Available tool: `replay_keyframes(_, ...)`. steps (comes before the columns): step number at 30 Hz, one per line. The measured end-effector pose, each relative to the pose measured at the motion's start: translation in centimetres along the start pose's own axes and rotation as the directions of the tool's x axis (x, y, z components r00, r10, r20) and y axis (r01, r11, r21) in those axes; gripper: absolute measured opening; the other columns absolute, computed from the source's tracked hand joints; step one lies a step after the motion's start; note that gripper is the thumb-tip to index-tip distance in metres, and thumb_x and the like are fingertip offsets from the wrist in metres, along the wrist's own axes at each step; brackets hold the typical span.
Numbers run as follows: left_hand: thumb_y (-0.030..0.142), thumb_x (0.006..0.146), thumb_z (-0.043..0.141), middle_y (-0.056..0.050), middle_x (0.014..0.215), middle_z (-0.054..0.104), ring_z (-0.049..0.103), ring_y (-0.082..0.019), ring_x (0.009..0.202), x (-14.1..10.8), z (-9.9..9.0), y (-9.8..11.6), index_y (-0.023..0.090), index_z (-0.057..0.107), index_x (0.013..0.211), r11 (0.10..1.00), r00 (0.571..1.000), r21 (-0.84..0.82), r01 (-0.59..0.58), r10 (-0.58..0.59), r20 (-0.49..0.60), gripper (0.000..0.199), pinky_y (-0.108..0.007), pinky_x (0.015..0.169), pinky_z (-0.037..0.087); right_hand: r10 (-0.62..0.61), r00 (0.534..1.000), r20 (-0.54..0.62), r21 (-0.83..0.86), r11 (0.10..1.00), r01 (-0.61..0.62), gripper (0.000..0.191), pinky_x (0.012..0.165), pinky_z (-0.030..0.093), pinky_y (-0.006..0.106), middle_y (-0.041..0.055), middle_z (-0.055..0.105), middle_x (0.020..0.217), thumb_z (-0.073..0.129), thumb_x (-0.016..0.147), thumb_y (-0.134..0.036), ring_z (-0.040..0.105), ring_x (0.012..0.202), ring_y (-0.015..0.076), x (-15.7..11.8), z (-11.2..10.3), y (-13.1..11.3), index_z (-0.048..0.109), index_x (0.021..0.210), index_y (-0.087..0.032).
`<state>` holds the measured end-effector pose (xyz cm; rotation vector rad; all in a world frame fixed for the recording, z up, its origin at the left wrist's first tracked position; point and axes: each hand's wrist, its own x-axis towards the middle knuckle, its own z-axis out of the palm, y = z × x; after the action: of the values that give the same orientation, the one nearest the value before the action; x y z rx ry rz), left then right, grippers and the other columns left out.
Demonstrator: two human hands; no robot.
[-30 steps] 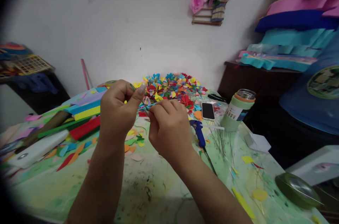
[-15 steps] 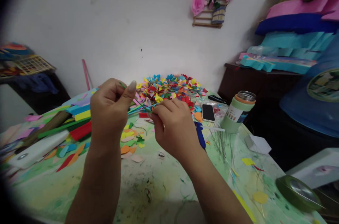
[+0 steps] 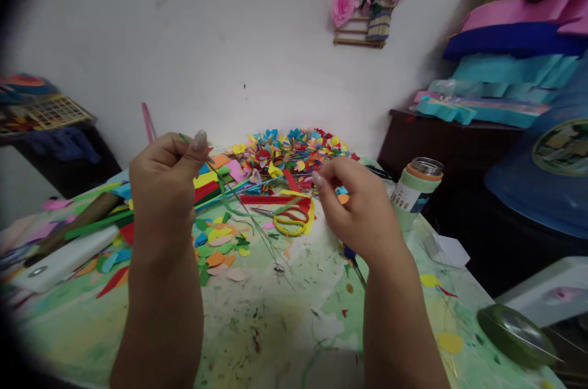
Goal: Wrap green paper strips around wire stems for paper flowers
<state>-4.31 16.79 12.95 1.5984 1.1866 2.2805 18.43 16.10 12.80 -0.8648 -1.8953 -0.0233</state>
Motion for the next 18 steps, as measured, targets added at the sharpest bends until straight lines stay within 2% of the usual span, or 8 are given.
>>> replay_keyframes(3, 0.039, 0.078, 0.067, 0.005, 0.051, 0.038, 0.029, -0.010, 0.049, -0.1, 0.3, 0.2, 0.020, 0.048, 0.054, 0.997, 0.997, -0.074, 0.016, -0.011, 0.076, 0.036, -0.030, 0.047, 0.022, 0.112, 0.985, -0.128, 0.166, 0.982, -0.090, 0.031, 0.052, 0.033, 0.027, -0.0013, 0.050, 0.056, 0.046, 0.091, -0.031, 0.043, 0.052, 0.0114, -0.2, 0.4, -0.1, 0.049, 0.062, -0.021)
replay_keyframes(5, 0.040, 0.078, 0.067, 0.004, 0.053, 0.039, 0.031, -0.010, 0.050, -0.3, 0.5, 0.4, 0.020, 0.048, 0.054, 0.986, 0.990, -0.161, 0.032, -0.010, 0.138, 0.037, -0.029, 0.048, 0.024, 0.165, 0.977, -0.134, 0.253, 0.959, -0.127, 0.040, 0.048, 0.031, 0.026, -0.0024, 0.045, 0.049, 0.045, 0.092, -0.036, 0.040, 0.047, 0.0101, -0.3, 0.9, -0.1, 0.046, 0.055, -0.020)
replay_keyframes(7, 0.041, 0.078, 0.067, 0.004, 0.055, 0.040, 0.033, -0.010, 0.052, -0.4, 0.8, 0.5, 0.020, 0.048, 0.055, 0.969, 0.983, -0.242, 0.042, 0.003, 0.185, 0.037, -0.028, 0.049, 0.027, 0.194, 0.974, -0.114, 0.276, 0.948, -0.156, 0.035, 0.049, 0.034, 0.026, -0.0016, 0.050, 0.052, 0.052, 0.089, -0.037, 0.045, 0.050, 0.0106, -0.2, 1.3, -0.1, 0.052, 0.058, -0.020)
replay_keyframes(9, 0.042, 0.078, 0.067, 0.003, 0.058, 0.040, 0.033, -0.010, 0.053, -0.6, 1.1, 0.7, 0.019, 0.047, 0.056, 0.951, 0.973, -0.305, 0.057, 0.016, 0.229, 0.037, -0.027, 0.050, 0.029, 0.175, 0.981, -0.079, 0.285, 0.947, -0.146, 0.011, 0.057, 0.043, 0.027, 0.0015, 0.063, 0.072, 0.060, 0.084, -0.032, 0.055, 0.063, 0.0129, -0.1, 1.7, -0.3, 0.063, 0.082, -0.021)
replay_keyframes(11, 0.042, 0.078, 0.067, 0.003, 0.059, 0.040, 0.032, -0.010, 0.053, -0.9, 1.5, 0.9, 0.019, 0.046, 0.055, 0.936, 0.962, -0.345, 0.072, 0.026, 0.271, 0.038, -0.027, 0.049, 0.028, 0.115, 0.993, -0.015, 0.295, 0.950, -0.106, 0.022, 0.070, 0.048, 0.031, 0.0046, 0.067, 0.094, 0.062, 0.083, -0.026, 0.060, 0.078, 0.0152, 0.1, 1.9, -0.7, 0.063, 0.104, -0.023)
replay_keyframes(12, 0.043, 0.077, 0.067, 0.002, 0.060, 0.039, 0.032, -0.010, 0.053, -1.0, 1.7, 0.9, 0.019, 0.046, 0.055, 0.931, 0.958, -0.356, 0.079, 0.029, 0.287, 0.039, -0.027, 0.048, 0.028, 0.084, 0.996, 0.030, 0.308, 0.947, -0.089, 0.023, 0.075, 0.049, 0.033, 0.0052, 0.068, 0.098, 0.061, 0.084, -0.025, 0.062, 0.083, 0.0160, 0.1, 2.0, -1.1, 0.064, 0.106, -0.023)
replay_keyframes(14, 0.044, 0.077, 0.067, 0.002, 0.060, 0.038, 0.031, -0.010, 0.053, -1.2, 2.0, 1.0, 0.019, 0.045, 0.055, 0.932, 0.950, -0.351, 0.092, 0.023, 0.311, 0.040, -0.027, 0.047, 0.027, 0.056, 0.991, 0.123, 0.350, 0.932, -0.096, 0.016, 0.079, 0.049, 0.034, 0.0055, 0.071, 0.096, 0.058, 0.086, -0.027, 0.063, 0.087, 0.0174, 0.1, 2.0, -1.9, 0.069, 0.097, -0.022)
replay_keyframes(18, 0.040, 0.080, 0.065, 0.002, 0.060, 0.038, 0.031, -0.010, 0.054, -1.7, 2.3, 1.1, 0.019, 0.044, 0.056, 0.940, 0.939, -0.327, 0.099, 0.021, 0.344, 0.038, -0.026, 0.049, 0.029, 0.075, 0.961, 0.266, 0.451, 0.871, -0.193, 0.016, 0.067, 0.050, 0.029, 0.0039, 0.072, 0.082, 0.060, 0.084, -0.031, 0.063, 0.075, 0.0153, -0.1, 2.7, -3.2, 0.072, 0.083, -0.020)
